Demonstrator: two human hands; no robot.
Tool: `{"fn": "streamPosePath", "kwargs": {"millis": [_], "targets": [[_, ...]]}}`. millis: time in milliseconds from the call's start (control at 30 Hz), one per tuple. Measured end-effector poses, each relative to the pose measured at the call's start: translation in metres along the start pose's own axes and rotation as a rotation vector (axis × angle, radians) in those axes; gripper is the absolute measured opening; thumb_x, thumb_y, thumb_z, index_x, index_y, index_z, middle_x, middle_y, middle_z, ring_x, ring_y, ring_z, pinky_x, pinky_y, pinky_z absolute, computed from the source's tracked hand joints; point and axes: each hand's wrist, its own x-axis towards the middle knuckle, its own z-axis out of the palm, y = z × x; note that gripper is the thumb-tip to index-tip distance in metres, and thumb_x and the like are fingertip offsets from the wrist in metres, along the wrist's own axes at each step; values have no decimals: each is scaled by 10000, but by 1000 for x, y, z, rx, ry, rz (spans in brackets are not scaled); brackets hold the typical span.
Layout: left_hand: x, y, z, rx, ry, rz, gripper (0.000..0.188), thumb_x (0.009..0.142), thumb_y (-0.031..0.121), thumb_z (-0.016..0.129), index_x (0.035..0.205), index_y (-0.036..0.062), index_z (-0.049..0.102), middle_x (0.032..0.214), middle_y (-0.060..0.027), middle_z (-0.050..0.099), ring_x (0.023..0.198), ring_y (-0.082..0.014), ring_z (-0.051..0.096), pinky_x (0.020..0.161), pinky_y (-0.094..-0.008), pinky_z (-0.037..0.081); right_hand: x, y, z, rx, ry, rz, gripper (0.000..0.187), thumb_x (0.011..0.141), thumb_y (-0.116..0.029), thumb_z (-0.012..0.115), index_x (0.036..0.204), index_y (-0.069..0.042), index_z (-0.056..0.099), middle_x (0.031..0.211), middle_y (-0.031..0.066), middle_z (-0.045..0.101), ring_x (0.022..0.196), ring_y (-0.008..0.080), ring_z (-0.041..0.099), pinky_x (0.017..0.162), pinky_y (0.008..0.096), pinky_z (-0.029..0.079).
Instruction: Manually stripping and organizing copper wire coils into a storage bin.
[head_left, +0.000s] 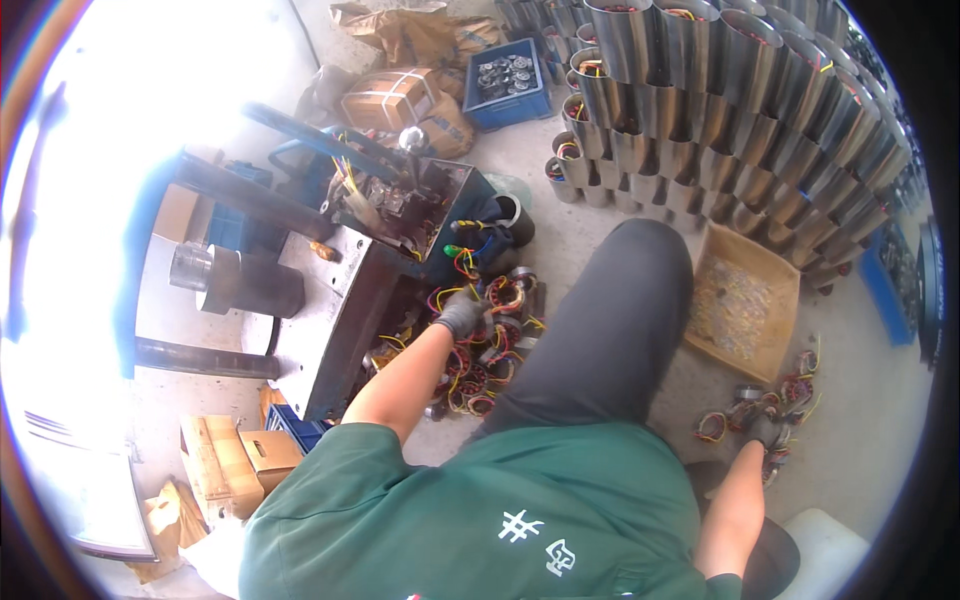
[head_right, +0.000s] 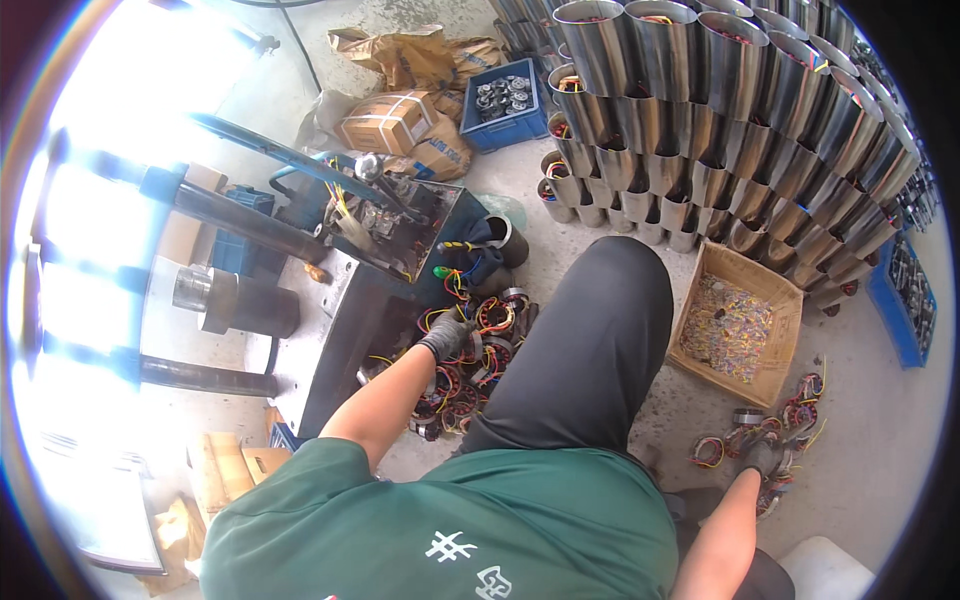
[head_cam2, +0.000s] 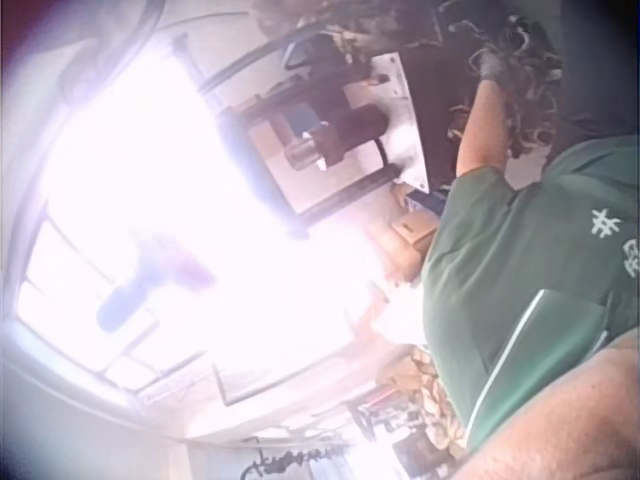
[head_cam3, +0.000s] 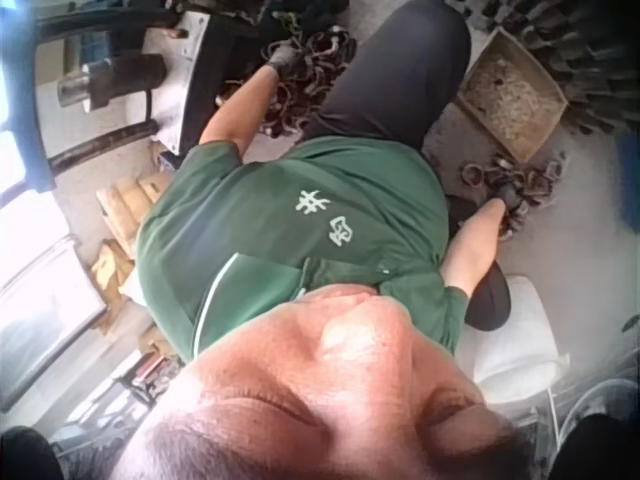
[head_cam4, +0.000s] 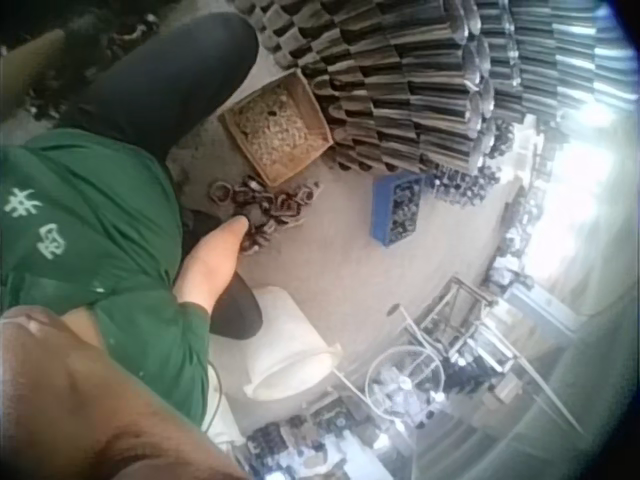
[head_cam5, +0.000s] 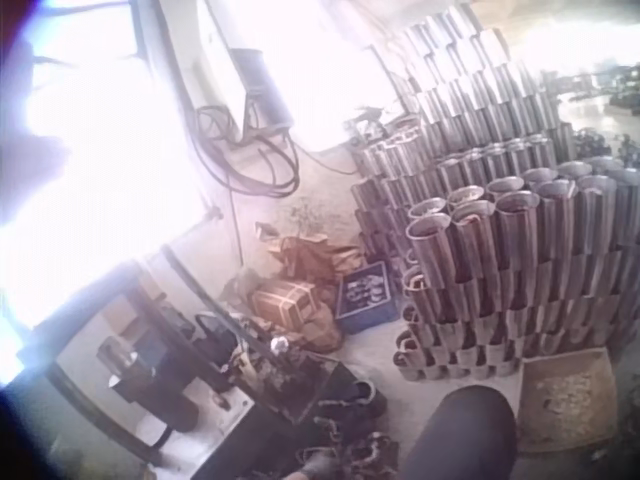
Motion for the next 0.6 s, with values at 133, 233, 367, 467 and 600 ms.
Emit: {"fn": "streamPosePath", "kwargs": {"millis": [133, 233, 367, 467, 600], "targets": [[-1, 44, 16, 111, 229, 285, 364, 863, 122, 691, 1207, 45, 599, 1015, -105, 694, 903, -179, 647, 799, -314, 511, 44, 60, -22, 50, 33, -70, 127, 816, -137, 554, 873, -61, 638, 823, 90, 646, 759, 230, 593, 669, 347, 460], [-5, 86, -5, 28, 267, 473, 315, 914, 72, 625, 1213, -10, 568, 1110, -111, 644, 983, -201, 608, 878, -320, 492, 10, 45, 31, -736, -94, -399, 86, 847, -226, 561, 821, -177, 627, 817, 36, 640, 829, 199, 615, 751, 403, 468], [-54, 222, 45, -350, 132, 777, 251, 915, 72, 604, 1158, 9, 612, 1031, -85, 658, 927, -171, 637, 797, -316, 526, 67, 118, 37, -1791, -40, -1280, 239, 967, -224, 461, 974, -186, 698, 874, 64, 711, 776, 226, 684, 669, 406, 522], [-117, 320, 55, -477, -96, 950, 236, 910, 98, 618, 1133, 20, 634, 1006, -55, 665, 891, -126, 634, 758, -277, 510, 59, 146, 69, -2415, 148, -1429, 154, 839, -346, 614, 915, -223, 667, 812, 25, 665, 741, 179, 640, 637, 386, 510], [-221, 409, 112, -547, -485, 1029, 245, 924, 181, 603, 1110, 26, 638, 988, -54, 667, 856, -135, 652, 788, -294, 505, 33, 130, 63, -3281, 580, -1323, 280, 737, -444, 754, 876, -238, 624, 741, -12, 607, 680, 130, 578, 574, 360, 478]]}}
